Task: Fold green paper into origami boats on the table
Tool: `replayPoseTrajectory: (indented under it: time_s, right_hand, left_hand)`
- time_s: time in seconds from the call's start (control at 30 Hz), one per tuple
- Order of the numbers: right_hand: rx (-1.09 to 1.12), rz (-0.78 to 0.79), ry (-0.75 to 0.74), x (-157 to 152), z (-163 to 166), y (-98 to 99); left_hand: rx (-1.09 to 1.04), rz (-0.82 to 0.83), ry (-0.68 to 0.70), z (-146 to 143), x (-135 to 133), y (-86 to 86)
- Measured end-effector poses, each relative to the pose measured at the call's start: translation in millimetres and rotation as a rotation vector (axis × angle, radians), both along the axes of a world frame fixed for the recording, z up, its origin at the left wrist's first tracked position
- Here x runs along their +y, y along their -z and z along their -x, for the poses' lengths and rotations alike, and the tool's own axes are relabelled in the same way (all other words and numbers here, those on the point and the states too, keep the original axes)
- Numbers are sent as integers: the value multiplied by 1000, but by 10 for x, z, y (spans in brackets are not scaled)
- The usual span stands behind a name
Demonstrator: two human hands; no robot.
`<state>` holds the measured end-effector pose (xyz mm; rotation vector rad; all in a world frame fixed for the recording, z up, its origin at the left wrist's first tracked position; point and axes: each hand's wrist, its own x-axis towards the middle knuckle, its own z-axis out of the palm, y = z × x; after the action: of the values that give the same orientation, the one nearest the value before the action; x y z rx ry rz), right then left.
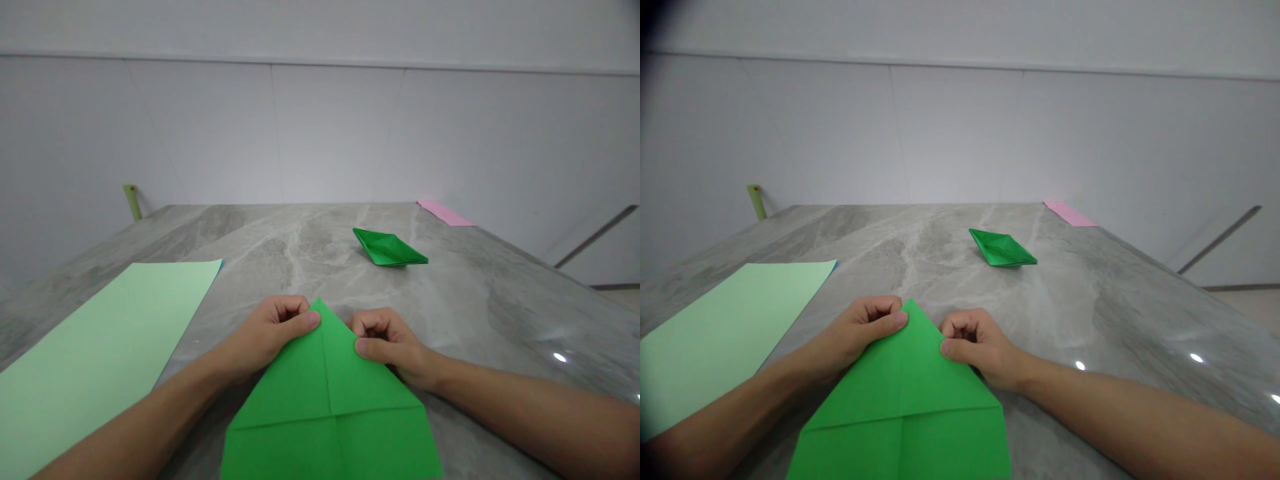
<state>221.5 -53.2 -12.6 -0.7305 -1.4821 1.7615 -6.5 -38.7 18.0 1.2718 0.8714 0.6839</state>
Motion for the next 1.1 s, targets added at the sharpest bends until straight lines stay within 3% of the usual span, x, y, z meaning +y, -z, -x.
replayPoseTrajectory:
  time_s: [0.23,0.4,0.57,0.73,1.1]
  right_hand:
    - [-50,-23,74,31,19,-17]
    - [-87,-18,80,47,30,-31]
    - [-90,66,5,54,70,-58]
    - [-138,147,21,67,94,-65]
    - [-143,135,88,70,111,-20]
  left_hand:
    - [-34,151,115,-7,-9,-26]
    - [22,106,117,13,34,-5]
    - [93,3,96,5,37,25]
    - [123,-74,39,14,48,42]
    - [232,12,123,61,98,36]
